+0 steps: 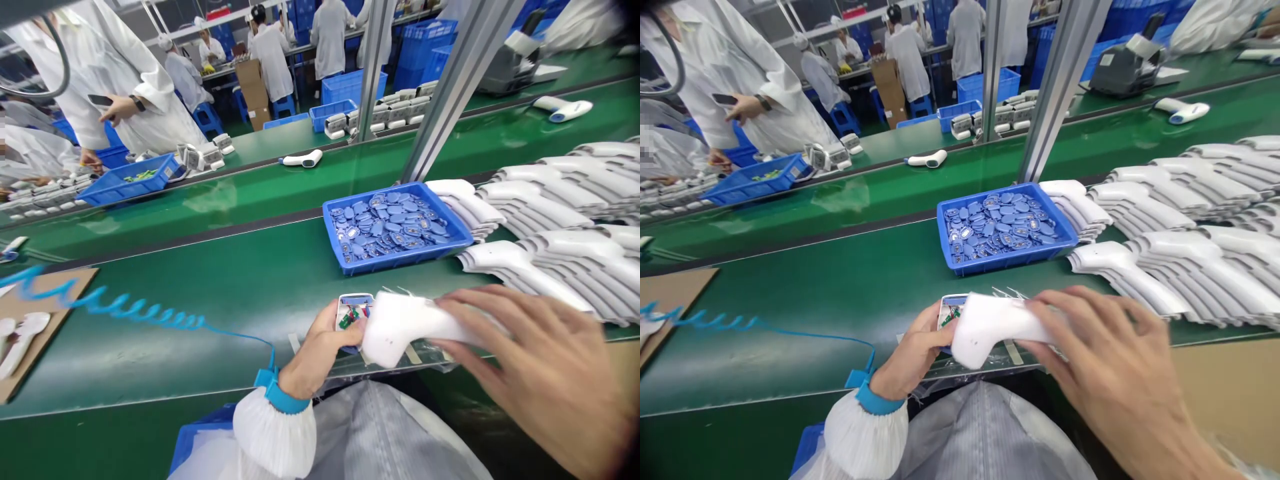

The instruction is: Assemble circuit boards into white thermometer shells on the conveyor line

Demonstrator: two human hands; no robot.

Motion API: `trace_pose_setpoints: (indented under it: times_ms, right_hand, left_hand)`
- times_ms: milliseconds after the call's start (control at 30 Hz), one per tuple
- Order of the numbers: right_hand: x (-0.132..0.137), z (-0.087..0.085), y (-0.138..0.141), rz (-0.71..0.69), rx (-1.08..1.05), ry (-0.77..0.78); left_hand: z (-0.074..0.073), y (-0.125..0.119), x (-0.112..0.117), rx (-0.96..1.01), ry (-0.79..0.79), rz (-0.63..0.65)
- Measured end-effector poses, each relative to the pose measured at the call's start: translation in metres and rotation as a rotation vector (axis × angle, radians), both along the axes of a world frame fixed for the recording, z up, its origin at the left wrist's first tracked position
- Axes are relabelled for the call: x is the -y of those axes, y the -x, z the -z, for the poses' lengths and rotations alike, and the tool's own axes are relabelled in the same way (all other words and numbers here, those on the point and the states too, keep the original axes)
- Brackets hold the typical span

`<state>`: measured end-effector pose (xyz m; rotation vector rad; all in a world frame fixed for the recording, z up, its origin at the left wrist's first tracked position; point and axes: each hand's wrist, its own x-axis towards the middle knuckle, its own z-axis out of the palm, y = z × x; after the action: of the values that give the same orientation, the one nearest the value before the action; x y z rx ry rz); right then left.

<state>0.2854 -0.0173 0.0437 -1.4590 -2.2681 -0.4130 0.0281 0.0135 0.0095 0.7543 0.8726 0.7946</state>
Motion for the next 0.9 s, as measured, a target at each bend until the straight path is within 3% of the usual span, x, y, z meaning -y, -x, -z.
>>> trace_pose_setpoints:
  times_ms: [100,200,333,467,567,667,767,833,900]
  right_hand:
    - [0.000,-0.004,0.023,-0.101,0.093,-0.047]
    - [-0.004,-0.002,0.031,-0.108,0.106,-0.053]
    - [-0.010,0.004,0.040,-0.137,0.118,-0.043]
    - [-0.014,0.017,0.046,-0.198,0.059,0.093]
    - [-0.013,0.023,0.044,-0.207,-0.159,0.341]
    - [-0.016,0.018,0.040,-0.173,-0.378,0.806]
    - [-0.020,0.007,0.038,-0.144,-0.641,1.201]
    - [-0.019,0.003,0.038,-0.093,-0.835,1.363]
    - [-0.014,0.003,0.041,-0.035,-0.910,1.456]
  left_hand:
    - [0.001,-0.001,0.002,0.048,0.039,-0.031]
    - [0.004,0.000,0.004,0.053,0.014,-0.038]
    - [0.007,0.002,0.004,-0.117,-0.069,0.016]
    - [0.007,0.002,0.003,-0.261,-0.126,0.046]
    - [0.006,0.002,0.004,-0.418,-0.199,0.062]
    - [0.005,0.001,0.009,-0.650,-0.337,0.115]
    - [0.009,0.002,0.018,-0.756,-0.451,0.034]
    - [0.014,0.005,0.025,-0.803,-0.529,-0.014]
    - [0.021,0.012,0.031,-0.878,-0.634,0.041]
